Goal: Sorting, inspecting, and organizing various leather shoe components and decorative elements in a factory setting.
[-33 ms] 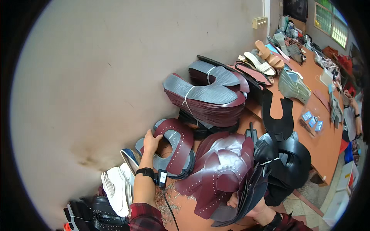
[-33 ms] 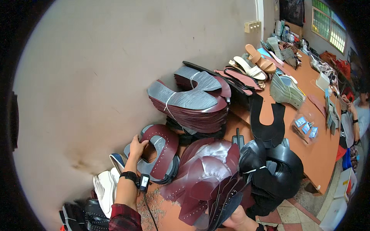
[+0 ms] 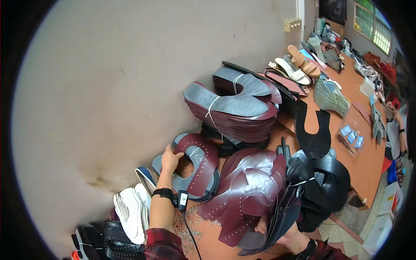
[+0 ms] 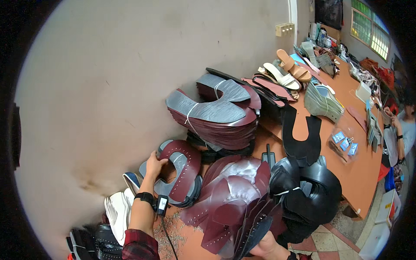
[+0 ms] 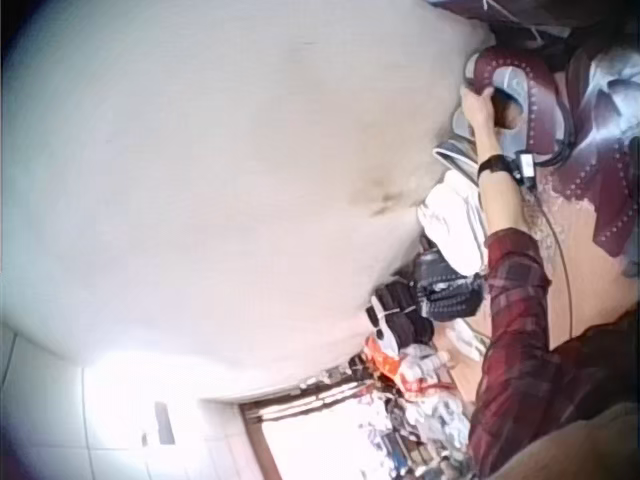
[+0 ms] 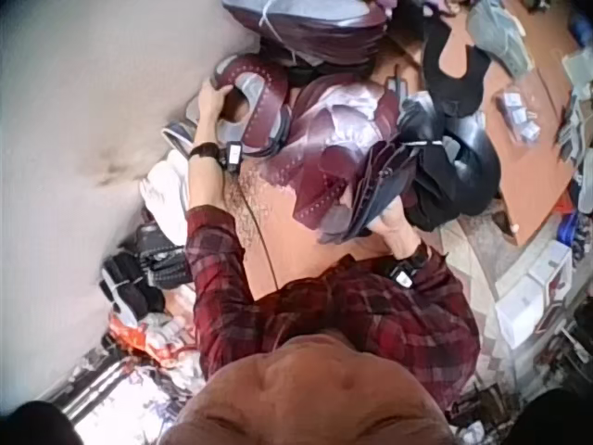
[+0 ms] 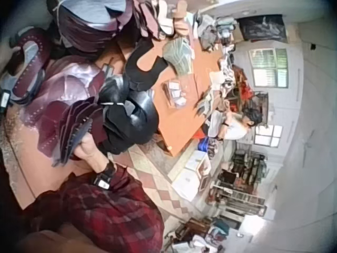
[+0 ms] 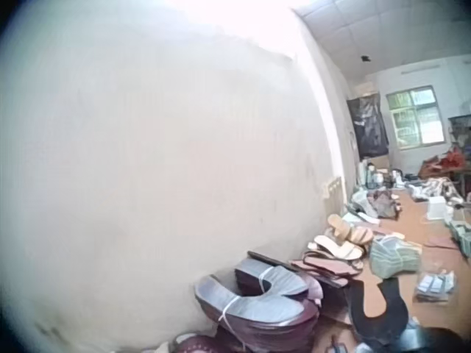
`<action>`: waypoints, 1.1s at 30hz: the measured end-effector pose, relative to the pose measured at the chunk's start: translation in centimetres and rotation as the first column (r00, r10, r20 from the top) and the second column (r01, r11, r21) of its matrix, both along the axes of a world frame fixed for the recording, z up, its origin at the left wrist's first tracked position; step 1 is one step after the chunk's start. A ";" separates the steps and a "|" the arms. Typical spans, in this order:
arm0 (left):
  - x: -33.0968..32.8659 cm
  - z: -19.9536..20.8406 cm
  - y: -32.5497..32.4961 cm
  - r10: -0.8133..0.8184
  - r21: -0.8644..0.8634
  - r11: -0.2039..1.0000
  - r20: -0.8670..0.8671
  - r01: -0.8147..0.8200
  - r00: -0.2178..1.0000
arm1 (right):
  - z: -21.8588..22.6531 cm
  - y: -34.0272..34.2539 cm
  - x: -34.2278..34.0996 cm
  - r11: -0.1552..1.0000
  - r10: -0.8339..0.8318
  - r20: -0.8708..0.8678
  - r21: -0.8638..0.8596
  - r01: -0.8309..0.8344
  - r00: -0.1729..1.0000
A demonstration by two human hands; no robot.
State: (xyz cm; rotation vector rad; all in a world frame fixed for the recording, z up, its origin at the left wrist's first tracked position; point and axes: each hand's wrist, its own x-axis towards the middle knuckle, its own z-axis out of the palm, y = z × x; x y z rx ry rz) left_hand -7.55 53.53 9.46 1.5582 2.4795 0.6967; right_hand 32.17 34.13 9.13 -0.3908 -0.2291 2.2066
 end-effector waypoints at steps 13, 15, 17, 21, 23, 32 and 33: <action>18.1 9.4 -19.5 -0.820 0.557 0.470 -0.012 0.685 0.572 | 4.3 1.3 -4.2 0.991 -0.061 -0.127 -0.128 0.045 0.990; 21.2 10.9 -22.4 -0.868 0.422 0.468 0.052 0.777 0.494 | 3.8 0.5 -4.6 1.000 -0.023 -0.429 0.005 0.028 0.903; 22.1 10.5 -24.2 -0.875 0.454 0.427 -0.013 0.782 0.485 | 4.6 -1.1 -3.4 0.990 -0.021 -0.377 -0.136 -0.033 0.926; 22.1 11.4 -26.2 -0.876 0.362 0.445 -0.017 0.819 0.483 | 2.6 -2.1 -0.8 0.988 0.120 -0.488 -0.022 -0.150 0.865; 21.9 11.1 -27.0 -0.874 0.319 0.433 -0.079 0.843 0.479 | 2.5 -2.7 -0.1 0.985 0.100 -0.460 -0.082 -0.155 0.882; 24.5 11.1 -30.3 -0.763 0.418 0.646 0.324 0.639 0.559 | 8.1 -2.8 0.4 0.996 -0.041 -0.240 0.070 0.060 0.970; 24.6 10.8 -30.4 -0.735 0.407 0.672 0.266 0.619 0.623 | 7.7 -2.5 0.1 0.991 -0.064 -0.212 0.101 0.087 0.975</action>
